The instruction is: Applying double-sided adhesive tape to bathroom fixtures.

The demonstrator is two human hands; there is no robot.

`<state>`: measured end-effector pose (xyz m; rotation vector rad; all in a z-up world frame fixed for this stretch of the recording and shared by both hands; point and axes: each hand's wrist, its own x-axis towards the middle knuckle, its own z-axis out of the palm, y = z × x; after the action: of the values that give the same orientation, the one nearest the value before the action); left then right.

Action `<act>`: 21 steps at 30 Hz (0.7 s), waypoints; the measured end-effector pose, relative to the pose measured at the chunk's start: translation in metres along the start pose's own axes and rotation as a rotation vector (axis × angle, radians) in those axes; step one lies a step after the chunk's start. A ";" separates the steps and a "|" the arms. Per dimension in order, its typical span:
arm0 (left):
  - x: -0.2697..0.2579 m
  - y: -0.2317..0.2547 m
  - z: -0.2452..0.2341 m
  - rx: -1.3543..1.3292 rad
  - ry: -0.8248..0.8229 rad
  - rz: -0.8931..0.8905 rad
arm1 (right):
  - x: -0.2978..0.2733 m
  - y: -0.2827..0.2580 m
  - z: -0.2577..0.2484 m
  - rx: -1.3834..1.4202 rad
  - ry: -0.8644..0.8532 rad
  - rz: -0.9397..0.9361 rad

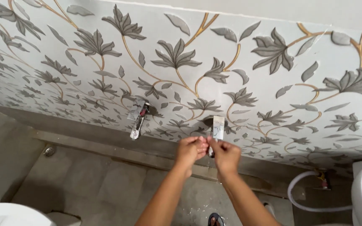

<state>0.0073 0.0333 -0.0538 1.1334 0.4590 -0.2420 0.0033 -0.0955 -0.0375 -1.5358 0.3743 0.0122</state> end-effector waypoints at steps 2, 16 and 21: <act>-0.010 0.006 0.000 -0.028 0.000 0.008 | -0.005 -0.007 -0.007 0.074 -0.028 0.070; -0.002 -0.006 0.015 0.036 0.058 0.141 | 0.008 0.016 0.011 -0.049 -0.044 -0.019; -0.040 0.028 0.036 0.357 0.180 0.138 | 0.027 0.060 0.025 -0.799 0.219 -0.240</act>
<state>-0.0084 0.0100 0.0001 1.5382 0.5059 -0.1026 0.0203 -0.0748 -0.1022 -2.3774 0.3748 -0.2191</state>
